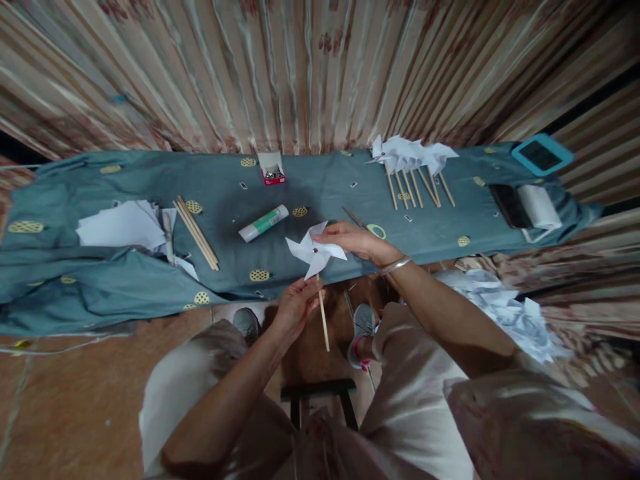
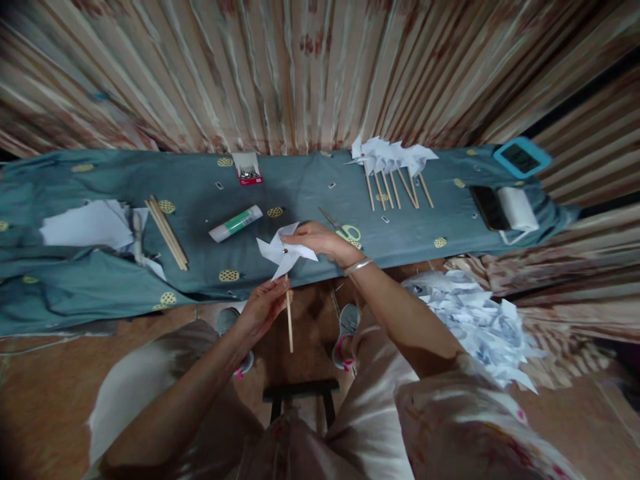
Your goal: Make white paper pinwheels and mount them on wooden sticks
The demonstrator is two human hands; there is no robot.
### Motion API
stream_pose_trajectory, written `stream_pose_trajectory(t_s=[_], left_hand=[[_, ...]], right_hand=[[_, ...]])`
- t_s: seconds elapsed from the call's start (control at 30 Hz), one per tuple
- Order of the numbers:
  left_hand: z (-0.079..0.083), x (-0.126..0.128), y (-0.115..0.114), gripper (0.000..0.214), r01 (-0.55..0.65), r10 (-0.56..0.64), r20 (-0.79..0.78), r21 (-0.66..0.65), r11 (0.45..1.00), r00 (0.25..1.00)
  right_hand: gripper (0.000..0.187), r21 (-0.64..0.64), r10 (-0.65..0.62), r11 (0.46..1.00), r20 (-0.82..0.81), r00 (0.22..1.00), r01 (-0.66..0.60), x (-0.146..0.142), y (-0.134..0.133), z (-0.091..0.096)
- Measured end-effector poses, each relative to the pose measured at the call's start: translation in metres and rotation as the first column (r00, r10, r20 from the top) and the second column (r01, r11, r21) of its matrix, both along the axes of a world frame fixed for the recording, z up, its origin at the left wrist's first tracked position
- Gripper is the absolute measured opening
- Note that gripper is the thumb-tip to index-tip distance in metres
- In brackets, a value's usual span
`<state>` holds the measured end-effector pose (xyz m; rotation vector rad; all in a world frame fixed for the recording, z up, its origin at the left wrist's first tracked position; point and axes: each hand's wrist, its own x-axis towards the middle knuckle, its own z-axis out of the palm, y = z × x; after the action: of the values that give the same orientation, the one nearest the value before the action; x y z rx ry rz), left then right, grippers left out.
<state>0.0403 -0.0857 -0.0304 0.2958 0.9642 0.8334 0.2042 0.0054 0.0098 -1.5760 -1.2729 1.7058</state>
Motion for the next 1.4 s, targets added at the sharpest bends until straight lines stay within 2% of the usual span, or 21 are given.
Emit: stream_pose_trajectory(t_s=[0.07, 0.1, 0.23, 0.37, 0.5, 0.7, 0.8, 0.93, 1.03, 1.2, 1.4], left_hand=[[0.005, 0.003, 0.001, 0.046, 0.01, -0.01, -0.003, 0.021, 1.0, 1.0], [0.008, 0.005, 0.002, 0.046, 0.011, -0.011, -0.008, 0.036, 0.999, 1.0], [0.015, 0.011, 0.009, 0.043, 0.002, 0.0, -0.027, 0.082, 0.997, 1.0], [0.018, 0.016, 0.021, 0.042, -0.012, 0.017, -0.042, 0.118, 0.993, 0.999], [0.019, 0.02, 0.036, 0.043, -0.033, 0.044, -0.068, 0.151, 0.988, 0.997], [0.018, 0.027, 0.053, 0.04, -0.043, 0.069, -0.11, 0.221, 0.974, 0.992], [0.017, 0.029, 0.056, 0.039, -0.046, 0.079, -0.126, 0.247, 0.968, 0.989], [0.015, 0.031, 0.058, 0.04, -0.058, 0.093, -0.129, 0.254, 0.965, 0.987], [0.015, 0.032, 0.059, 0.042, -0.049, 0.083, -0.129, 0.244, 0.969, 0.988], [0.016, 0.03, 0.063, 0.042, -0.037, 0.064, -0.113, 0.226, 0.973, 0.992], [0.016, 0.027, 0.07, 0.04, -0.038, 0.057, -0.079, 0.218, 0.975, 0.995]], right_hand=[[0.027, -0.039, -0.205, 0.979, -0.164, 0.965, 0.201, 0.007, -0.01, -0.001], [0.027, -0.042, -0.248, 0.969, -0.192, 0.95, 0.245, 0.01, -0.015, -0.001], [0.029, -0.075, -0.351, 0.936, -0.256, 0.901, 0.344, 0.019, -0.028, -0.005], [0.031, -0.139, -0.484, 0.871, -0.407, 0.775, 0.471, 0.022, -0.031, -0.011], [0.042, -0.039, -0.467, 0.858, -0.471, 0.748, 0.512, 0.021, -0.028, -0.01], [0.044, 0.077, -0.478, 0.825, -0.432, 0.765, 0.56, 0.025, -0.024, -0.005], [0.046, 0.079, -0.477, 0.829, -0.418, 0.773, 0.554, 0.024, -0.021, -0.007], [0.046, 0.09, -0.414, 0.865, -0.424, 0.805, 0.493, 0.019, -0.018, -0.012], [0.045, 0.089, -0.416, 0.862, -0.438, 0.797, 0.499, 0.019, -0.014, -0.014], [0.042, 0.02, -0.468, 0.841, -0.473, 0.746, 0.54, 0.023, -0.007, -0.015], [0.036, -0.075, -0.425, 0.889, -0.499, 0.755, 0.451, 0.017, -0.002, -0.015]])
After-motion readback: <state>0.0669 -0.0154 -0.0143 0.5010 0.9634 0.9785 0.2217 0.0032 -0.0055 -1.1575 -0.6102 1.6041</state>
